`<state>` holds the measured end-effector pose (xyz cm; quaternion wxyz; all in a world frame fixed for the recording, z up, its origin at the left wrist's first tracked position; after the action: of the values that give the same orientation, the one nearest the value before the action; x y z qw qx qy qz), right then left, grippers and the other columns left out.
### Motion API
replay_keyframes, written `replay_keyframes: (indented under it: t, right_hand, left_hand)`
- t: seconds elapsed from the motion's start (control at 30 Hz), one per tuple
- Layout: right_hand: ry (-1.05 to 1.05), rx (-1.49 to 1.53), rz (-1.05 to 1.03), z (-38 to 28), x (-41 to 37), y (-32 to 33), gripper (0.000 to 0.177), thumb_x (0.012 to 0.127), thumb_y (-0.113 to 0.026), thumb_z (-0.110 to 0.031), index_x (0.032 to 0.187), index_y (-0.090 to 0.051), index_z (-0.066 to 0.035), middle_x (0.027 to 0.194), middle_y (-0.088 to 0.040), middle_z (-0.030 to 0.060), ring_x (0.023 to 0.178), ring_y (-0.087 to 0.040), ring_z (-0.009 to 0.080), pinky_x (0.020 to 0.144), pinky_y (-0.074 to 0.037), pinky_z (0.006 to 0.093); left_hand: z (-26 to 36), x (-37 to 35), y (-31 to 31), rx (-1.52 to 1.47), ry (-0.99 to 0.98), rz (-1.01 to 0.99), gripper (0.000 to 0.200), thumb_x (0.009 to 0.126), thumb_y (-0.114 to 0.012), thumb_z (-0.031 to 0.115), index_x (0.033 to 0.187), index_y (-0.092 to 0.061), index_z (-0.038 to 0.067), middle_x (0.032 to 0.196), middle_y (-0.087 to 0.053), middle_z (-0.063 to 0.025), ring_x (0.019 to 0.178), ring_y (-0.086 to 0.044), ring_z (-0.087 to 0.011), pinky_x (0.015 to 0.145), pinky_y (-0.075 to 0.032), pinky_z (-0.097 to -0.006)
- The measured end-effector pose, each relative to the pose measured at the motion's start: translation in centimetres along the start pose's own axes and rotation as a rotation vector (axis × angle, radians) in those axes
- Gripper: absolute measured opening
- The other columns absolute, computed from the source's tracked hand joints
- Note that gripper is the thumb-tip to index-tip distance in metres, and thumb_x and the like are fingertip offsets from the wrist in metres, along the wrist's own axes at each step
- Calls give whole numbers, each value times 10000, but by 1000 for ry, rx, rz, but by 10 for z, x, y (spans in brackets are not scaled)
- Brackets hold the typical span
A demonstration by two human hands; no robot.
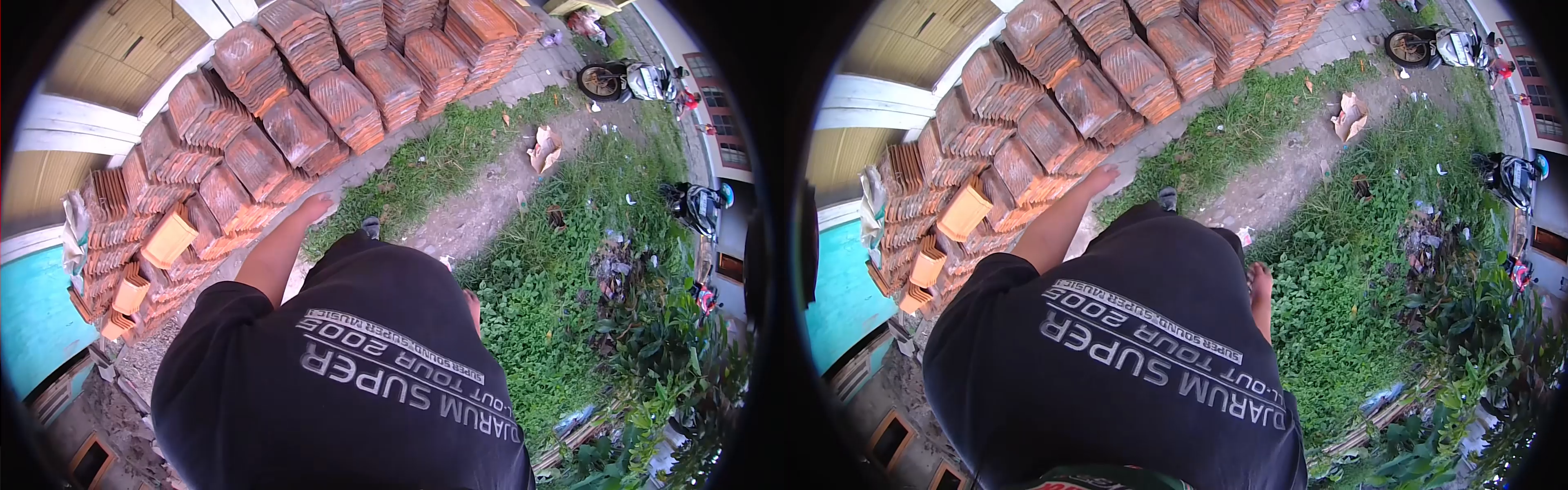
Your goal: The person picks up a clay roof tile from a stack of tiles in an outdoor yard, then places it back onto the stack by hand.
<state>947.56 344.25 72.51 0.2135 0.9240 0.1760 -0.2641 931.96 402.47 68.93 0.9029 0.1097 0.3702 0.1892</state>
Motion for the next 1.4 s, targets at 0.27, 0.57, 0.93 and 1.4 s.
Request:
replay_keyframes:
  t: [0.27,0.57,0.93,1.4]
  right_hand:
    - [3,-352,-153,21,69,12,295,953,-535,-247,1181,-617,-77,971,-684,56,826,-642,167,653,-483,302]
    - [-327,-277,-285,-34,167,58,290,953,-493,-236,1186,-594,-94,973,-676,49,812,-640,154,625,-458,289]
    - [-404,-97,-278,-192,418,139,340,969,-455,-268,1255,-537,-103,1087,-666,55,902,-645,181,684,-454,328]
    - [-508,11,-340,-263,525,103,479,1006,-448,-288,1440,-404,-90,1333,-592,96,1083,-607,266,852,-433,381]
  left_hand:
    - [-138,-23,-2,353,-14,-84,410,945,-541,339,1181,-678,34,1092,-692,-197,968,-660,-323,858,-515,-406]
    - [-131,-92,-60,-342,707,4,446,974,-478,353,1371,-528,157,1288,-610,-74,1122,-598,-248,868,-438,-482]
    - [16,32,-131,143,526,-34,369,924,-564,167,1290,-607,146,1294,-601,-104,1198,-571,-317,962,-477,-462]
    - [75,-22,-216,-431,878,263,382,977,-494,346,1251,-650,130,1161,-651,-115,906,-660,-287,701,-502,-511]
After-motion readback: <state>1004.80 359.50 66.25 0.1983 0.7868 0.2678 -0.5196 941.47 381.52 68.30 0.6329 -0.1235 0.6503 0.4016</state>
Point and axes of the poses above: each hand's wrist, its own x-axis towards the middle knuckle, its own y-axis out of the back of the hand, z = x × y, the point moved 5 cm from there along x, towards the middle knuckle
